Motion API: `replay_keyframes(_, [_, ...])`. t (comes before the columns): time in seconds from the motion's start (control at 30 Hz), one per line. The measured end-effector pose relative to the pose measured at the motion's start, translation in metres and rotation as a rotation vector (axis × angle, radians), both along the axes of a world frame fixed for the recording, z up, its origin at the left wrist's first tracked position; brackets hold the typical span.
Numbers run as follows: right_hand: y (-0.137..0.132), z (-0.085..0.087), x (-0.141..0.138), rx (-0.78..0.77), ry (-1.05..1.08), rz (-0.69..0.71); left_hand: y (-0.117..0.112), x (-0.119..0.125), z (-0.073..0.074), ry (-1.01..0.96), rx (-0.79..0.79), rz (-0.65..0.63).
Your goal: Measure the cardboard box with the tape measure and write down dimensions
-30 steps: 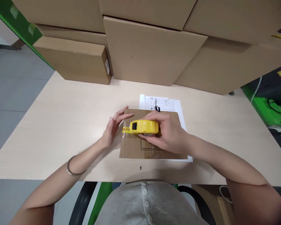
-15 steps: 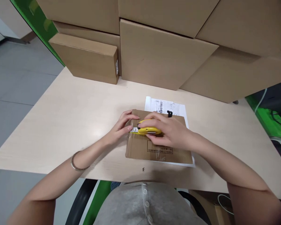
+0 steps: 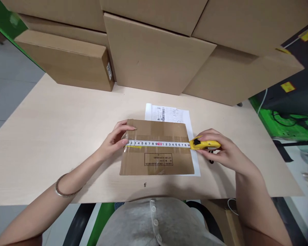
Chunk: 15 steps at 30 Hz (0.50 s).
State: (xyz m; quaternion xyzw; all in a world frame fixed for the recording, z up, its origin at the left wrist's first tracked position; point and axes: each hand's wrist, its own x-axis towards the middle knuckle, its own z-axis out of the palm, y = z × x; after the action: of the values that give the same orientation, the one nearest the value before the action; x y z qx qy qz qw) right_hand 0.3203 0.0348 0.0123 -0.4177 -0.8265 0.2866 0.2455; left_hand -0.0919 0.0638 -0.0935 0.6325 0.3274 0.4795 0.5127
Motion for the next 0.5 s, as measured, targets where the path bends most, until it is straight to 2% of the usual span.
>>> replay_keyframes(0.13, [0.002, 0.003, -0.004, -0.019, -0.022, 0.005, 0.0, -0.002, -0.007, -0.012, 0.0, 0.023])
replay_keyframes(0.3, [0.008, 0.027, -0.017, -0.005, -0.132, 0.062, 0.002, -0.006, -0.011, -0.013, -0.001, 0.004])
replay_keyframes(0.4, [0.02, 0.041, -0.052, 0.006, -0.157, 0.178, 0.003, -0.008, -0.011, 0.02, 0.005, 0.0])
replay_keyframes(0.5, [0.033, 0.046, -0.102, 0.066, -0.228, 0.281, 0.004, -0.006, -0.012, 0.02, 0.009, 0.022])
